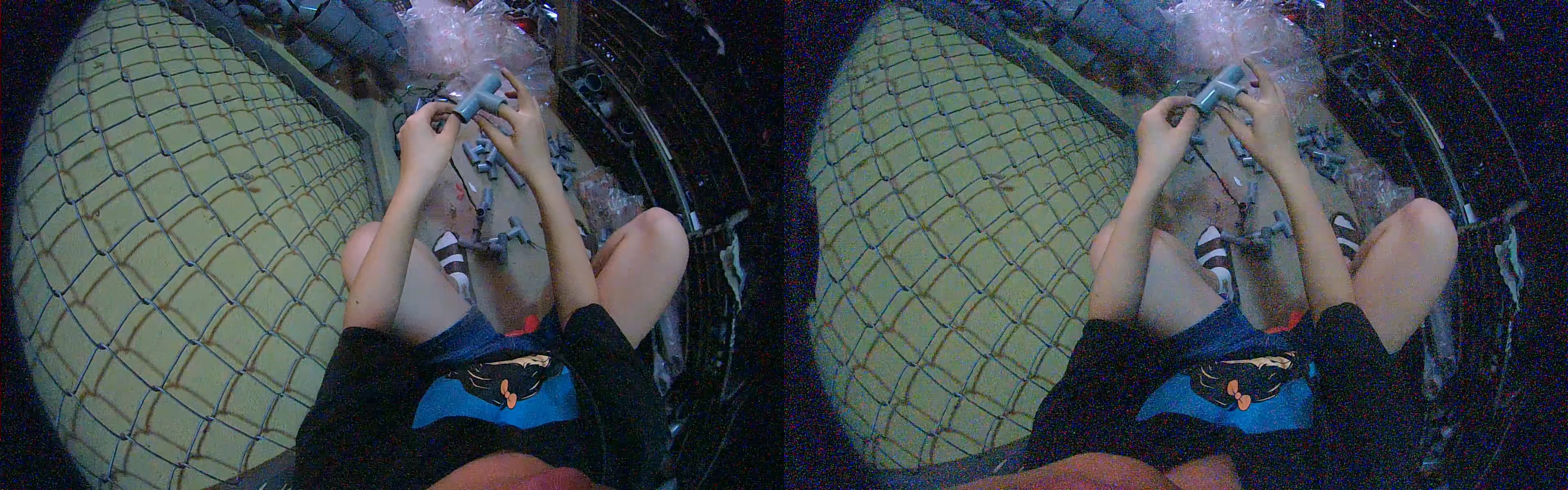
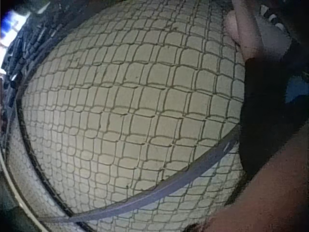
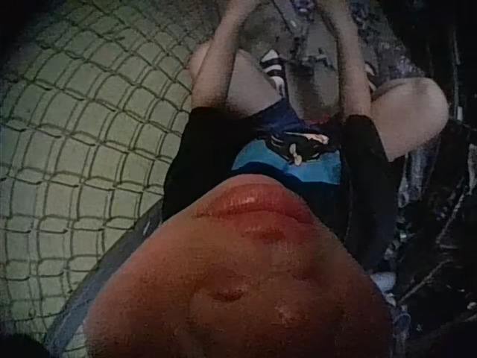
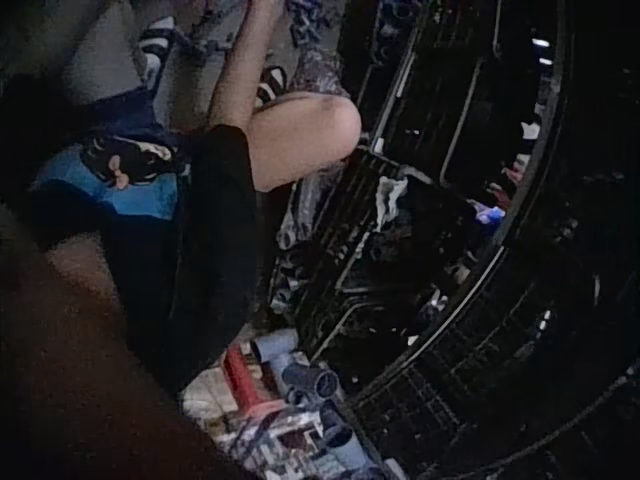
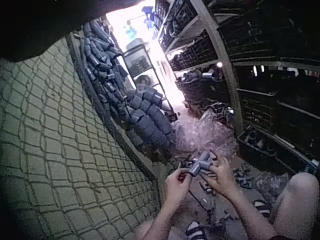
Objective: Handling and examining grey PVC T-junction fittings and a piece of black string or cable while sitting on the floor.
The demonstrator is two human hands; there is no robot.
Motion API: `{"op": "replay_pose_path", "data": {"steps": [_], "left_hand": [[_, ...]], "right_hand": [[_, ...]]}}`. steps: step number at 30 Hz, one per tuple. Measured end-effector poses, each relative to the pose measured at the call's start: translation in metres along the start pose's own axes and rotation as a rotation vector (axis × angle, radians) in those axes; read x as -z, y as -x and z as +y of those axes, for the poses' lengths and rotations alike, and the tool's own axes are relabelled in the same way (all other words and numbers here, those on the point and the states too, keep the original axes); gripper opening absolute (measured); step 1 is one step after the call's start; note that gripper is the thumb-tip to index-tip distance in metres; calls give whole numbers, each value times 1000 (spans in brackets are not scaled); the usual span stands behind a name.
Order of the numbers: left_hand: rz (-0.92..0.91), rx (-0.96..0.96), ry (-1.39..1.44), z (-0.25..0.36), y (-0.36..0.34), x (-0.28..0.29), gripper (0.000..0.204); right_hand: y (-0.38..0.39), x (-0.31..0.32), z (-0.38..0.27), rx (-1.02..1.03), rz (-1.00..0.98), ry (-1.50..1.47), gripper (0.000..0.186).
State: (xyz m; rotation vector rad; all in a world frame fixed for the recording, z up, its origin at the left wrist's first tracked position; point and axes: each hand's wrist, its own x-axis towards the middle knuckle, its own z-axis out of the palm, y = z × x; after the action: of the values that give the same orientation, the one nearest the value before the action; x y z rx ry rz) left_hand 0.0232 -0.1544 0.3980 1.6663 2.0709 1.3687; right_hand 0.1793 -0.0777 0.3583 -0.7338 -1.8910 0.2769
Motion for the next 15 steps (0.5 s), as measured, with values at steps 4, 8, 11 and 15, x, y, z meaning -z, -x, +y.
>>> {"op": "replay_pose_path", "data": {"steps": [4, 8, 11, 15], "left_hand": [[-16, 40, 7, -14, -4, 3, 22], [-60, 127, 110, -24, -7, 6, 26], [-86, 137, -14, -31, -8, 10, 26], [-169, 183, -9, -36, -8, 10, 28]], "right_hand": [[2, 4, -5, 90, -30, 63, 21], [6, 3, -13, 128, -3, 138, 19], [11, -4, -14, 105, 12, 174, 19], [16, -16, -7, 2, -25, 76, 23]]}}
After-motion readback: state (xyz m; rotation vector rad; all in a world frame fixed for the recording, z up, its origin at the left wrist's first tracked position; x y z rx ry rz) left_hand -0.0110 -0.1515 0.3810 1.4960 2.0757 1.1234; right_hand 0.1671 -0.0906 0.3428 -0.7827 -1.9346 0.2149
